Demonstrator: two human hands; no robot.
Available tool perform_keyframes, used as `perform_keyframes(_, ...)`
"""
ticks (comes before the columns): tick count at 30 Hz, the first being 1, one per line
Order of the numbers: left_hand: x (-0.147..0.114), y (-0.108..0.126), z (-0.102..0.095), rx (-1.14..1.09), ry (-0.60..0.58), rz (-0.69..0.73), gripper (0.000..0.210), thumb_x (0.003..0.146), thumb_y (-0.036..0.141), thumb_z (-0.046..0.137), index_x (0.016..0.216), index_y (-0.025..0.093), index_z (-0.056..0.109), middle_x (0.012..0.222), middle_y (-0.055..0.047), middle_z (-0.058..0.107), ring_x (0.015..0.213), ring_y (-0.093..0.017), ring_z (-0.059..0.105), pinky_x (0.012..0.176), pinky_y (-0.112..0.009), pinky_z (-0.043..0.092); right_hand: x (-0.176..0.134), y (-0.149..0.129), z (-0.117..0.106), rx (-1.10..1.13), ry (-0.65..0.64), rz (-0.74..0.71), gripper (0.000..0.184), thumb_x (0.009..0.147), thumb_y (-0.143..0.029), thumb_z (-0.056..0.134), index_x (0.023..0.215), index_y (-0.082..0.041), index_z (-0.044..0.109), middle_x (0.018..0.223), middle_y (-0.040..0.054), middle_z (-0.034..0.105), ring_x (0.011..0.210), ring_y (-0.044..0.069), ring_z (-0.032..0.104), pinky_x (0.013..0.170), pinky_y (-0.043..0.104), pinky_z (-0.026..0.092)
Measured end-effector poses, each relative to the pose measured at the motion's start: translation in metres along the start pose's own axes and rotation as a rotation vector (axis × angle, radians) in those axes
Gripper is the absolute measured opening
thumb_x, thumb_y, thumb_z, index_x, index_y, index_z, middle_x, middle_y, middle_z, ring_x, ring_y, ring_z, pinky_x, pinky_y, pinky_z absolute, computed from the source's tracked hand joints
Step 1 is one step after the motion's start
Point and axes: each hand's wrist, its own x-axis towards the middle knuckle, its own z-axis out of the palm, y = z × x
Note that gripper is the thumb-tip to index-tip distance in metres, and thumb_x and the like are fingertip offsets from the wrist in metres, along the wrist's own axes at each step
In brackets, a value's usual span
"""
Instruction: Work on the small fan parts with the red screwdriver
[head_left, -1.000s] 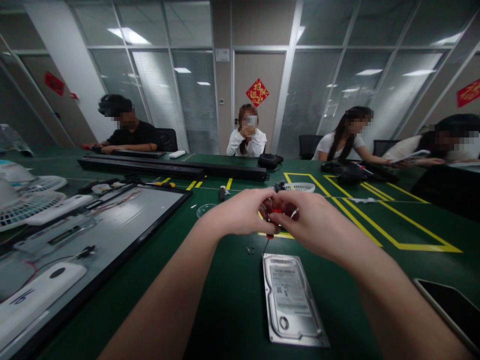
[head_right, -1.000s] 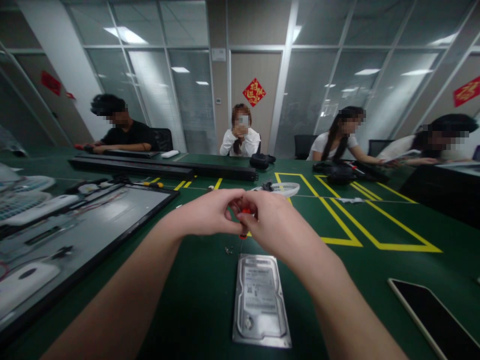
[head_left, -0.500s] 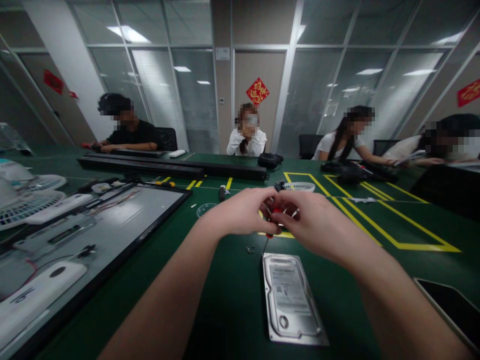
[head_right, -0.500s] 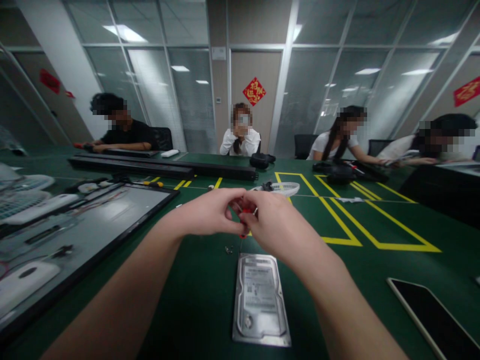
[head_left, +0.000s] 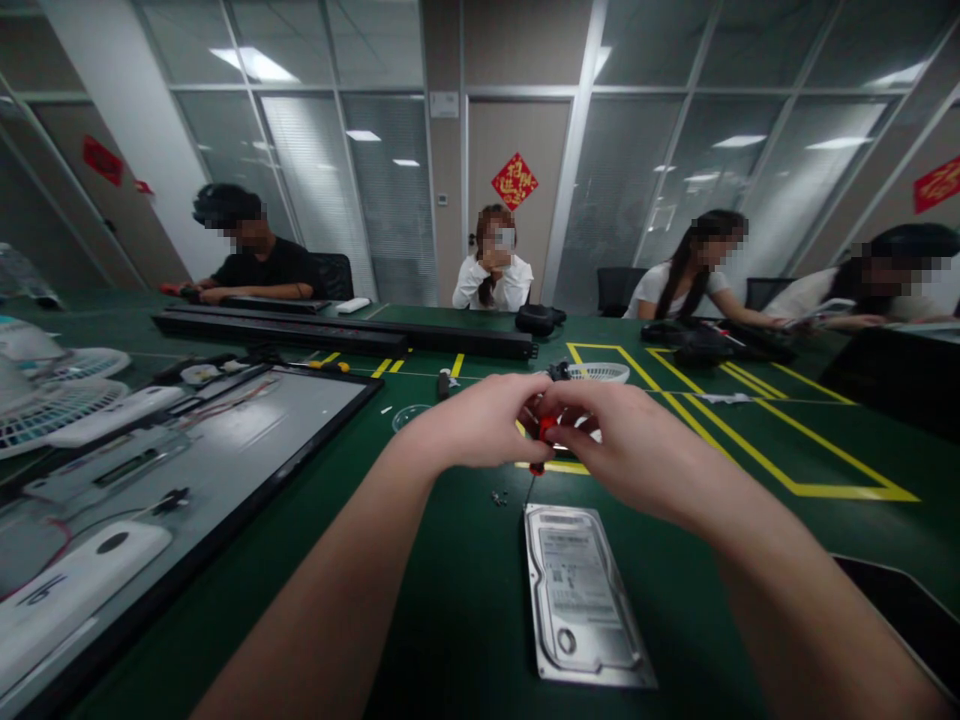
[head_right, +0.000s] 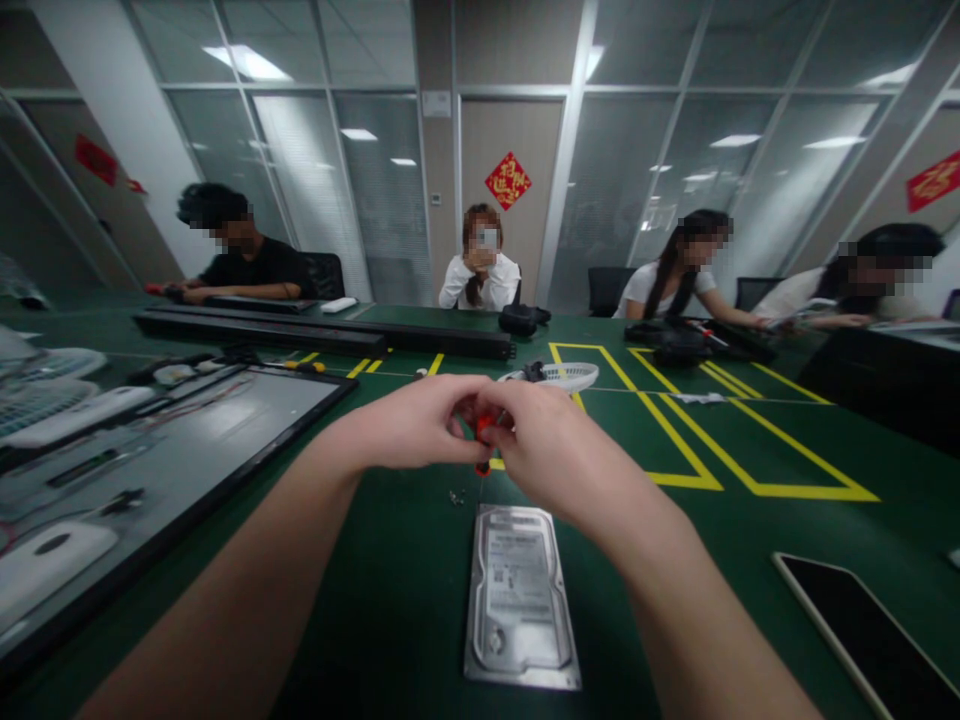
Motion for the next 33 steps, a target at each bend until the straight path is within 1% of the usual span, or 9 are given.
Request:
perform_keyframes(3,0.0015,-0.001,0.0015,-0.014,0.004,0.001,0.041,0.073,0.019,0.075,0.114,0.017,0.068,0.104,-0.005,0.074,0.089,-0.02,0.068,0.073,-0.028,0.05,-0.001,-0.0017,-0.0004,0.015,0.004,0.005,0.018,0.091,-0.016,0.062,0.101,-0.023,0.075,0.102,0.0034,0.078,0.091,0.02,0.07,0.075,0.029,0.046)
perform_keyframes(7,0.0026,-0.0029,0.003,-0.043,0.007,-0.017,0.042,0.07,0.02,0.078,0.111,0.018,0.069,0.103,-0.004,0.075,0.088,-0.02,0.068,0.073,-0.028,0.05,0.0004,-0.0048,0.0006,-0.034,0.042,0.039,0.01,0.09,-0.023,0.067,0.097,-0.022,0.075,0.094,0.0037,0.078,0.082,0.02,0.069,0.068,0.029,0.043)
perform_keyframes(10,0.0009,-0.0015,0.0015,-0.051,-0.004,-0.004,0.046,0.068,0.023,0.081,0.113,0.018,0.068,0.107,-0.005,0.075,0.09,-0.02,0.068,0.075,-0.028,0.051,0.0013,-0.003,0.001,-0.042,0.026,0.038,0.012,0.091,-0.02,0.064,0.095,-0.022,0.075,0.088,0.002,0.076,0.077,0.018,0.067,0.066,0.029,0.042)
perform_keyframes(15,-0.0004,0.0005,0.0001,-0.02,0.014,-0.021,0.043,0.073,0.02,0.075,0.115,0.018,0.068,0.104,-0.005,0.074,0.083,-0.017,0.067,0.069,-0.026,0.049,0.0003,0.0011,-0.0004,-0.03,0.008,0.014,0.018,0.092,-0.014,0.059,0.097,-0.022,0.074,0.097,0.0025,0.077,0.086,0.019,0.068,0.071,0.028,0.043)
perform_keyframes(20,0.002,-0.0005,0.0011,-0.005,0.011,-0.043,0.04,0.07,0.023,0.078,0.108,0.018,0.068,0.092,-0.002,0.072,0.075,-0.017,0.065,0.063,-0.025,0.046,0.0001,-0.0033,0.0001,-0.04,0.048,0.059,0.006,0.091,-0.024,0.066,0.094,-0.021,0.071,0.088,0.0031,0.076,0.078,0.019,0.067,0.065,0.028,0.042)
perform_keyframes(23,0.0015,0.0012,-0.0002,0.0,0.006,-0.031,0.039,0.069,0.022,0.079,0.106,0.017,0.069,0.095,-0.003,0.073,0.08,-0.018,0.066,0.065,-0.025,0.046,0.0006,-0.0041,0.0017,-0.067,0.062,0.056,0.006,0.091,-0.024,0.066,0.091,-0.021,0.072,0.084,0.0028,0.075,0.073,0.018,0.065,0.062,0.028,0.04)
perform_keyframes(27,-0.0008,0.0053,-0.0028,-0.041,-0.005,-0.018,0.042,0.072,0.017,0.076,0.113,0.017,0.069,0.106,-0.005,0.074,0.089,-0.018,0.067,0.072,-0.025,0.05,0.0,-0.0015,0.0004,-0.042,0.038,0.031,0.014,0.092,-0.018,0.063,0.099,-0.023,0.075,0.092,0.0028,0.077,0.078,0.018,0.067,0.066,0.029,0.042)
perform_keyframes(30,-0.0014,0.0063,-0.003,-0.014,-0.001,-0.032,0.038,0.074,0.016,0.074,0.112,0.016,0.069,0.1,-0.004,0.073,0.083,-0.016,0.066,0.068,-0.024,0.048,-0.0012,-0.0007,-0.0024,-0.037,0.011,0.035,0.018,0.092,-0.018,0.063,0.103,-0.023,0.075,0.101,0.0033,0.078,0.084,0.019,0.068,0.07,0.029,0.044)
perform_keyframes(33,-0.0002,0.0042,-0.0013,-0.031,-0.001,-0.037,0.037,0.074,0.018,0.075,0.111,0.016,0.068,0.095,-0.003,0.073,0.079,-0.015,0.065,0.066,-0.023,0.047,-0.0019,-0.0017,-0.0034,-0.039,0.018,0.043,0.015,0.091,-0.02,0.063,0.1,-0.024,0.074,0.097,0.0023,0.077,0.082,0.019,0.067,0.067,0.028,0.043)
